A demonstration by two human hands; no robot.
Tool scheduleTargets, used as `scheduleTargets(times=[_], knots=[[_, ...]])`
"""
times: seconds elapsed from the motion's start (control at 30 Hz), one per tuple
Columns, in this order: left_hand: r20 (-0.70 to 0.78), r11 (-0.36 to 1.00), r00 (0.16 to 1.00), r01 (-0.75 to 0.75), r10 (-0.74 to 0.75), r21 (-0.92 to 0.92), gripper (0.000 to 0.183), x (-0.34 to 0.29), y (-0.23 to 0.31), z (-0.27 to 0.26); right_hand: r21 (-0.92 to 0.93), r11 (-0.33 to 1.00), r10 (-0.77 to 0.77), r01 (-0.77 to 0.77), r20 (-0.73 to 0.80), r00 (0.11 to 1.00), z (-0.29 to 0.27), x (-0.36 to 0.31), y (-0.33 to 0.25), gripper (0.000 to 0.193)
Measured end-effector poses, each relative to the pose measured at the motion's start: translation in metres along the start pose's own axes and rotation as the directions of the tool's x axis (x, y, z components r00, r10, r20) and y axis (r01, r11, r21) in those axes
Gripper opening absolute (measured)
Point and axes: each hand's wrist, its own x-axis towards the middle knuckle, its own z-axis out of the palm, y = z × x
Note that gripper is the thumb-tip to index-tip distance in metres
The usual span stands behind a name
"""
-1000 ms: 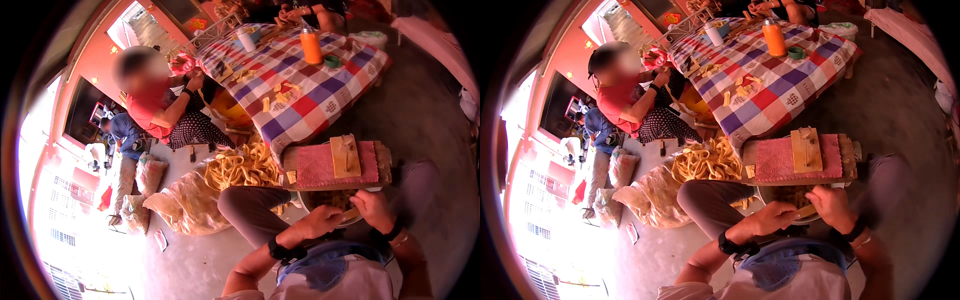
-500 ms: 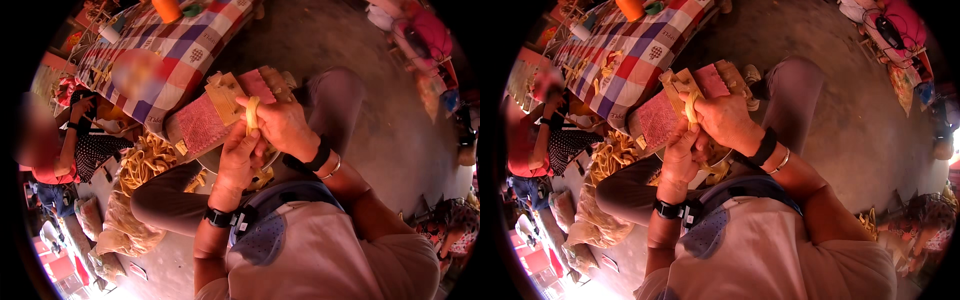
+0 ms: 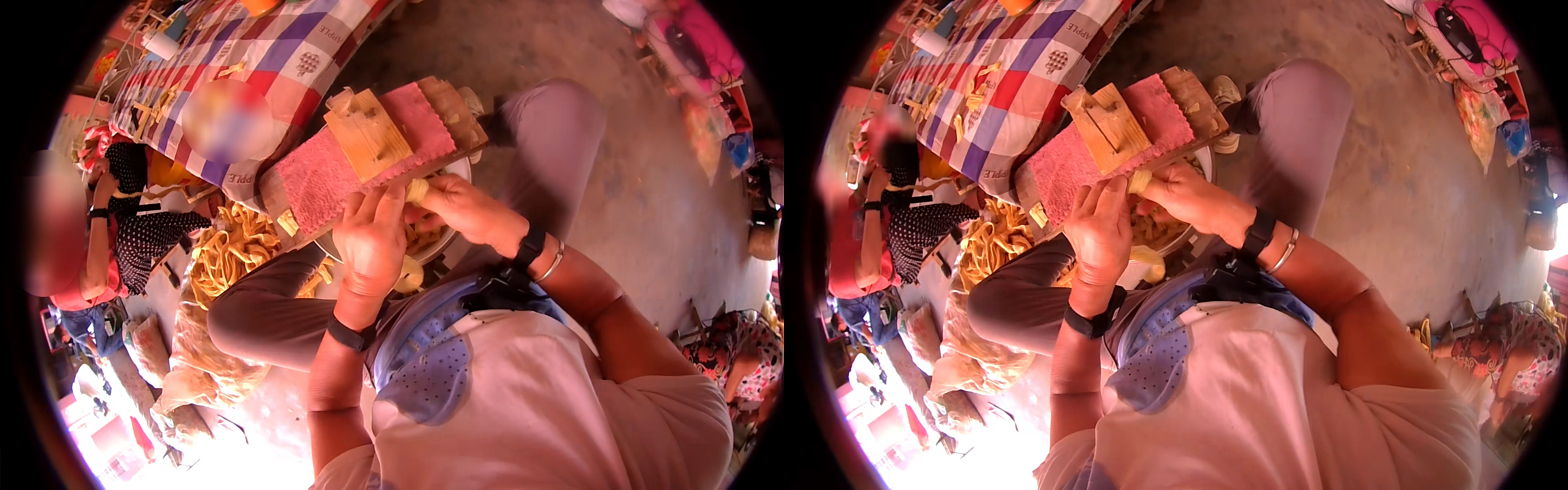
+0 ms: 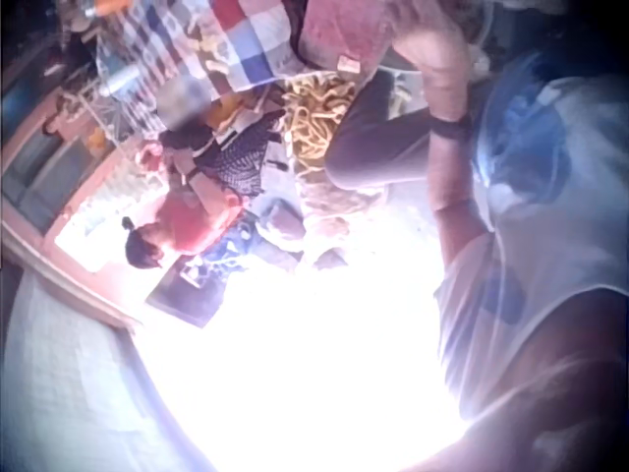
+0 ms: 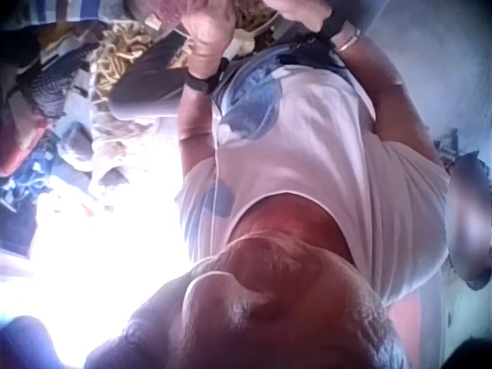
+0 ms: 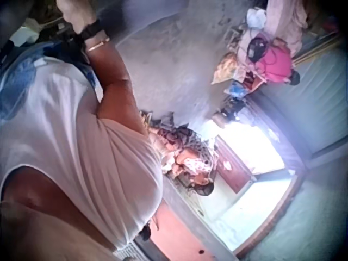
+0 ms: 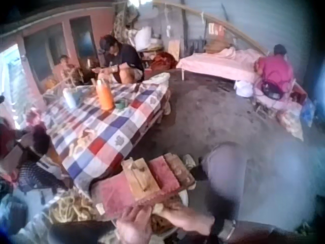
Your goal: The person picks up strips of dough and rolls them individually across a wooden board to create curled pieces, then places them into a bowl.
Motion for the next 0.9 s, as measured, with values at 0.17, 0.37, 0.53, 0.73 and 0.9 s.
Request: scheduleTargets(times=[0.17, 0.37, 0.53, 0.73, 0.9], knots=[[0.09, 0.925, 0.995, 0.082, -0.052, -0.371, 0.046, -0.014, -0.01, 0.015, 0.452, 0.843, 0.19, -0.29, 0.253, 0.949, -0.004, -0.01, 0.009, 0.02], [0.116, 0.862, 0.97, 0.242, -0.212, -0.446, 0.034, -0.004, 0.012, 0.013, -0.419, 0.829, -0.387, 0.37, 0.047, 0.921, -0.003, -0.004, 0.007, 0.017], [0.194, 0.674, 0.873, 0.471, -0.447, -0.568, 0.024, 0.0, 0.006, 0.027, -0.7, 0.4, -0.817, 0.592, 0.02, 0.576, 0.008, -0.006, -0.01, 0.011], [0.73, -0.023, 0.57, 0.782, -0.378, -0.623, 0.029, -0.029, 0.03, -0.008, -0.655, 0.495, -0.754, 0.57, 0.002, 0.657, -0.015, 0.005, -0.008, 0.01], [0.221, 0.942, 0.932, 0.318, -0.288, -0.109, 0.012, -0.038, -0.006, -0.006, -0.389, 0.864, -0.346, 0.319, 0.001, 0.938, -0.027, -0.01, -0.035, 0.038]])
